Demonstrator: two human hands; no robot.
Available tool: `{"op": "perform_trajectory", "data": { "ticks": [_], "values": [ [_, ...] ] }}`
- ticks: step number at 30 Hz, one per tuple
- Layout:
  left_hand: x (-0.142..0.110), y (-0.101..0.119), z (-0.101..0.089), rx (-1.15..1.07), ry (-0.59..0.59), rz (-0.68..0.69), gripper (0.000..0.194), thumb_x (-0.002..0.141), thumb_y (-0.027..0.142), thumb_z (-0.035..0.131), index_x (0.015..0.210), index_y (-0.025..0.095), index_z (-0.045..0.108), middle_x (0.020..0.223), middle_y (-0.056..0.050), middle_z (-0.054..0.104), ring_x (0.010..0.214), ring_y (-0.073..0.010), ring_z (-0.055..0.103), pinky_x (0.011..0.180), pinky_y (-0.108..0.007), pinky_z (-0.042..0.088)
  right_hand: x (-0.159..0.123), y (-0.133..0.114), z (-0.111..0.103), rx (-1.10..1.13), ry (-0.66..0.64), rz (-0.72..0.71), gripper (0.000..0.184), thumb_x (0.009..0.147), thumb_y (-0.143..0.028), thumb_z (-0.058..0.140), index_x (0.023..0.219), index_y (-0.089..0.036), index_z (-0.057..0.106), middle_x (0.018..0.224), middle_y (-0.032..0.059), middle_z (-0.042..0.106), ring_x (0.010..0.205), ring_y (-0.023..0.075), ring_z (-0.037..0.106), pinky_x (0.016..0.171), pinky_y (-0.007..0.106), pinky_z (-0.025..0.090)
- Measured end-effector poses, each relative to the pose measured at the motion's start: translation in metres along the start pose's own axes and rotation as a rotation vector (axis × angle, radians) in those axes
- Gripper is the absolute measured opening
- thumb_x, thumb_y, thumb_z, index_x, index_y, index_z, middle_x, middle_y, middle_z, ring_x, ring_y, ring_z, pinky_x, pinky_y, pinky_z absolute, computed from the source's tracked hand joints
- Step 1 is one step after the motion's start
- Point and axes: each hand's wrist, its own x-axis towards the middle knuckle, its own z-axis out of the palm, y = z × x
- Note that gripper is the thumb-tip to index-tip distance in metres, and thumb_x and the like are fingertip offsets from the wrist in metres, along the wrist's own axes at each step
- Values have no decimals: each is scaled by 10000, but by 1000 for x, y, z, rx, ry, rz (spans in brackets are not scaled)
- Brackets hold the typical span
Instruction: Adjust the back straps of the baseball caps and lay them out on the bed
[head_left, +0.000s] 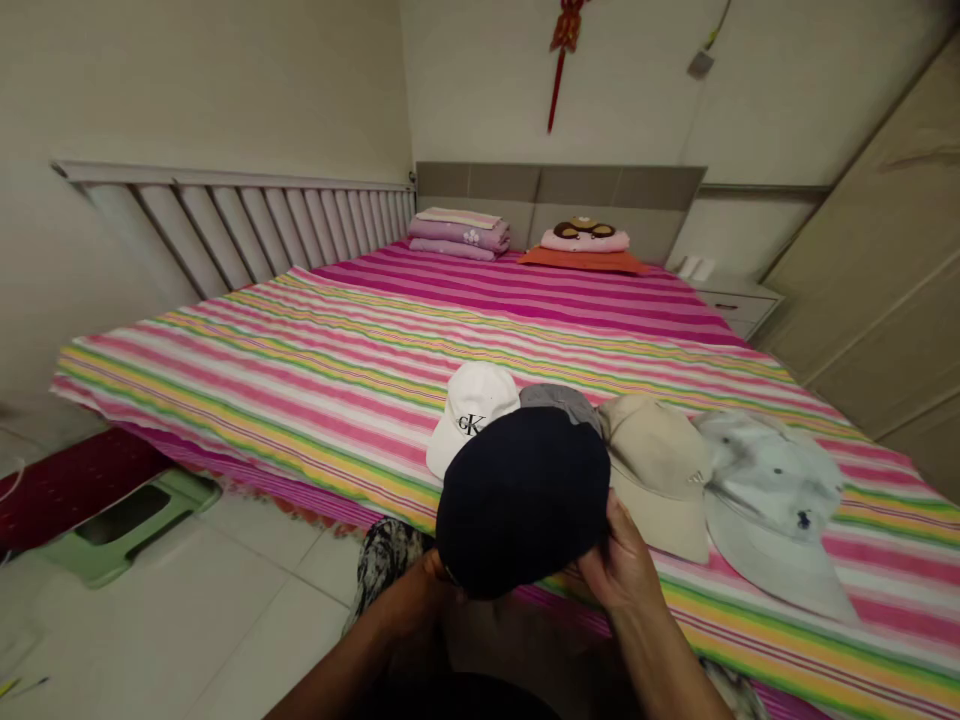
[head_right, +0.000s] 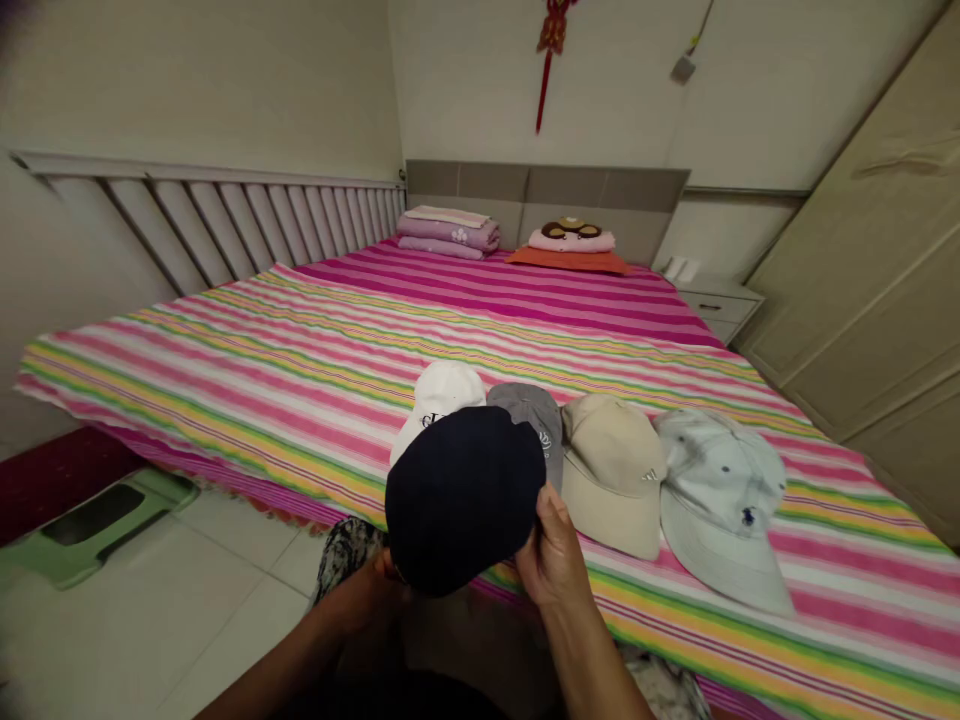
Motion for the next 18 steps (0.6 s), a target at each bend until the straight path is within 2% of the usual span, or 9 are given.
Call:
{"op": "perform_trajectory", "data": {
  "ticks": [2,5,8,11,13,16,18],
  "values": [
    [3,14,-6,-26,-61,35,178,578,56,624,711,169,657,652,-14,663,662,-176,606,677,-301,437,-5,-1,-5,25,4,5,356,574,-372,739,899,-248,661,901,31,704,835,205,634,863,338,435],
    [11,43,-7,-161,-169,77,279,583,91,613,849,152,666,761,-50,682,752,-204,617,721,-303,432,-13,1,-13,2,-52,40,351,548,-331,756,877,-246,666,839,37,713,768,223,649,838,366,449],
    [18,68,6,-274,-258,51,321,615,238,628,908,111,664,838,-91,683,797,-208,619,753,-296,433,-21,3,-21,-73,-100,73,290,552,-298,757,821,-235,671,732,34,710,708,233,651,768,374,473],
    [21,85,27,-229,-251,44,388,568,206,691,944,115,658,828,-83,690,730,-171,628,716,-261,446,-27,-2,-32,-164,-165,141,281,553,-283,762,814,-236,670,687,20,694,615,201,631,663,330,481],
    [21,94,40,-152,-243,41,412,531,132,714,939,125,660,819,-70,692,691,-149,626,682,-239,450,-29,-12,-37,-212,-251,220,352,552,-358,759,865,-226,666,694,27,682,574,178,607,610,299,466],
    [20,104,56,-39,-261,29,361,547,129,716,906,123,671,825,-65,689,685,-136,618,660,-221,446,-29,-29,-36,-252,-366,278,576,581,-607,639,971,-183,643,698,56,651,590,176,579,562,280,439],
    [18,106,64,17,-294,-6,330,570,135,706,898,118,675,827,-63,686,688,-130,613,661,-215,442,-28,-38,-29,-355,-401,302,571,619,-610,610,979,-168,634,631,37,613,538,145,542,498,243,402]
  ]
}}
